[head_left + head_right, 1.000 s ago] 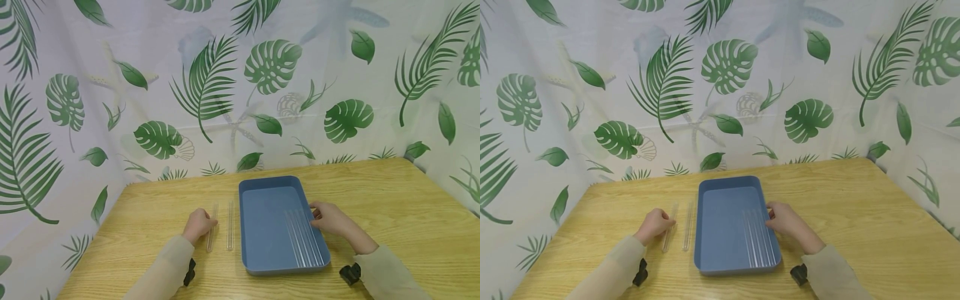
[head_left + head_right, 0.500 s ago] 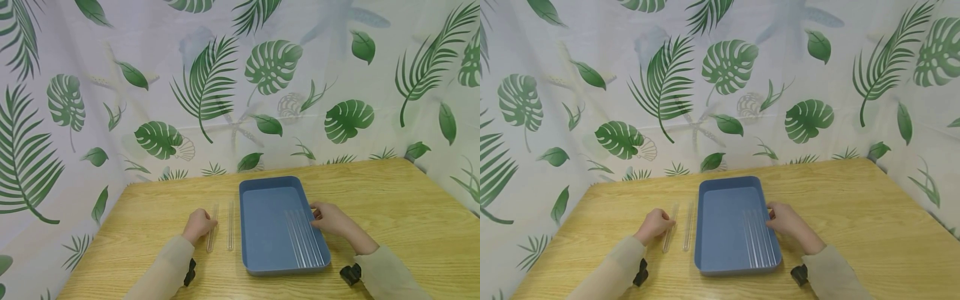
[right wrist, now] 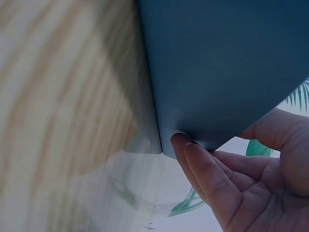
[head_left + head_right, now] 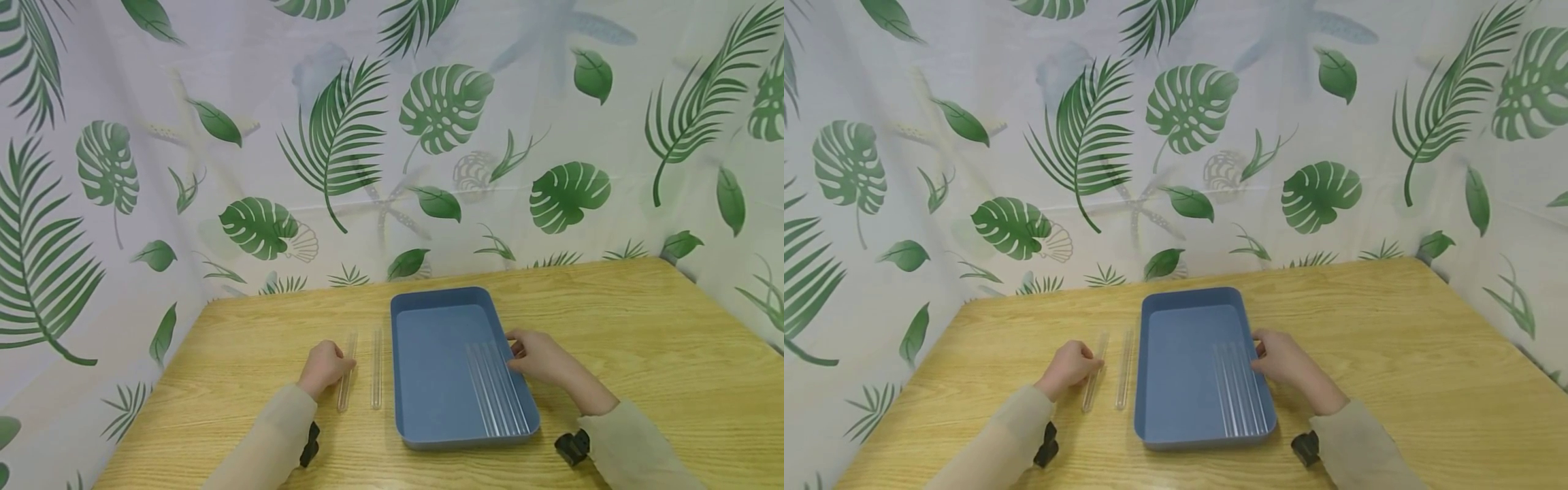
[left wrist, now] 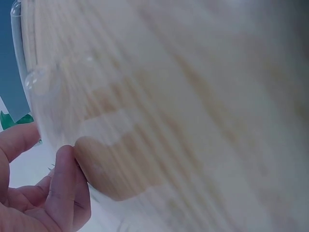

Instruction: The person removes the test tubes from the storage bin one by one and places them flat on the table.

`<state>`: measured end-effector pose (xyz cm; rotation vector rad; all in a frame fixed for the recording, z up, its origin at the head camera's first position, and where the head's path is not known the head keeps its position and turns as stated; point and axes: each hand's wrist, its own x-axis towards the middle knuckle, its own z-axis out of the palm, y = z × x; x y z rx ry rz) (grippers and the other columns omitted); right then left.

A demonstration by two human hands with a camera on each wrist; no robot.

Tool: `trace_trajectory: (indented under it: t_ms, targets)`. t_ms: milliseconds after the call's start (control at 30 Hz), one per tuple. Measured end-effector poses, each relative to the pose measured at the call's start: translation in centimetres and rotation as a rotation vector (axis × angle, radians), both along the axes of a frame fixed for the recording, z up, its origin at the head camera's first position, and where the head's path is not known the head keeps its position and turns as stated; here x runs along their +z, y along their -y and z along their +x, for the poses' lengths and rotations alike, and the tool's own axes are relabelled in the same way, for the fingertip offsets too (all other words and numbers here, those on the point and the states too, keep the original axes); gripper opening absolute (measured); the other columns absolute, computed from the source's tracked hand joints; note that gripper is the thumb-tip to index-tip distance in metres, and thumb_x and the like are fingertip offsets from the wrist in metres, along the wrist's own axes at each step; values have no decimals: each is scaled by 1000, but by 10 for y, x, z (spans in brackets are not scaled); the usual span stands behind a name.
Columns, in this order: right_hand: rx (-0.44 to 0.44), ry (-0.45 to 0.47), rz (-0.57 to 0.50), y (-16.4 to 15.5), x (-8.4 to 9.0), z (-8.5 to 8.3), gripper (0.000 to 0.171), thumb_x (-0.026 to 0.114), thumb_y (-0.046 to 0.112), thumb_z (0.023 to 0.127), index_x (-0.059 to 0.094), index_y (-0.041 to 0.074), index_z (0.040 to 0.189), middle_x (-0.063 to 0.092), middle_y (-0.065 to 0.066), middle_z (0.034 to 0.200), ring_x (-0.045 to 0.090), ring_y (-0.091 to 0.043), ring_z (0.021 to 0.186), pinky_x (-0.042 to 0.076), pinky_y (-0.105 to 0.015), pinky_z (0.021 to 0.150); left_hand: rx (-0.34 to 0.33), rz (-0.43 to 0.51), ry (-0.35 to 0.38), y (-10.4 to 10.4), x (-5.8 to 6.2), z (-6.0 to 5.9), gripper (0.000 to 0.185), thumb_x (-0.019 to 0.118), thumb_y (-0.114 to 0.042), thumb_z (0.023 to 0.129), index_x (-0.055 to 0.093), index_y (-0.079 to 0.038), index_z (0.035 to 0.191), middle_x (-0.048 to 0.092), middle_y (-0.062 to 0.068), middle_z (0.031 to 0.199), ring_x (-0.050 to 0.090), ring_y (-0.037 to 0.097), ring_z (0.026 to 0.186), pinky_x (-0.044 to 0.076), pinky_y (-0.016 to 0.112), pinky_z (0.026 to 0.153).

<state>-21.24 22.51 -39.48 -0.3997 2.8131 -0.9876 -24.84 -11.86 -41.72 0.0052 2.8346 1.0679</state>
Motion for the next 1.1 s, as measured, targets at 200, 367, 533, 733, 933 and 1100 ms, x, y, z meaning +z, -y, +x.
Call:
trace_trajectory:
  t_ms: [200, 367, 533, 733, 933, 1100]
  targets:
    - [-6, 5, -1, 1, 0, 1, 47, 59, 0, 78, 41, -19, 117, 56, -22, 92, 55, -32, 84, 48, -36, 62, 6, 2, 9, 0, 1, 0, 20, 64, -11, 80, 47, -3, 71, 42, 2, 52, 38, 11, 44, 34, 23, 43]
    - [-2, 6, 0, 1, 1, 0, 47, 59, 0, 78, 40, -19, 117, 56, -23, 93, 55, -33, 84, 48, -36, 62, 11, 16, 15, 0, 2, 0, 24, 64, -10, 80, 44, -5, 66, 40, 1, 50, 37, 11, 42, 33, 23, 42]
    - [-2, 0, 7, 0, 1, -1, 47, 59, 0, 78, 41, -19, 117, 56, -23, 92, 55, -33, 84, 48, -37, 63, 6, 17, 17, 0, 3, 0, 26, 64, -11, 81, 44, -6, 65, 39, 0, 48, 36, 11, 41, 33, 23, 42]
    - [-13, 0, 13, 1, 1, 0, 47, 59, 0, 78, 41, -18, 117, 56, -22, 92, 56, -33, 84, 48, -37, 64, 7, 19, 22, 0, 2, -1, 23, 63, -10, 80, 45, -5, 67, 39, 1, 50, 36, 11, 43, 33, 23, 43]
    - [-9, -2, 10, 1, 0, 0, 46, 59, 0, 78, 41, -19, 116, 57, -22, 91, 56, -32, 82, 48, -37, 63, 6, 11, 19, 0, 2, 0, 20, 64, -10, 80, 47, -3, 71, 41, 2, 52, 37, 11, 44, 34, 23, 44]
    - [-7, 7, 6, 1, -1, 0, 46, 59, 0, 78, 41, -18, 117, 57, -22, 92, 56, -31, 83, 48, -36, 63, 1, 11, 20, 0, 2, 1, 19, 64, -10, 80, 48, -2, 74, 42, 2, 52, 38, 11, 45, 35, 23, 45]
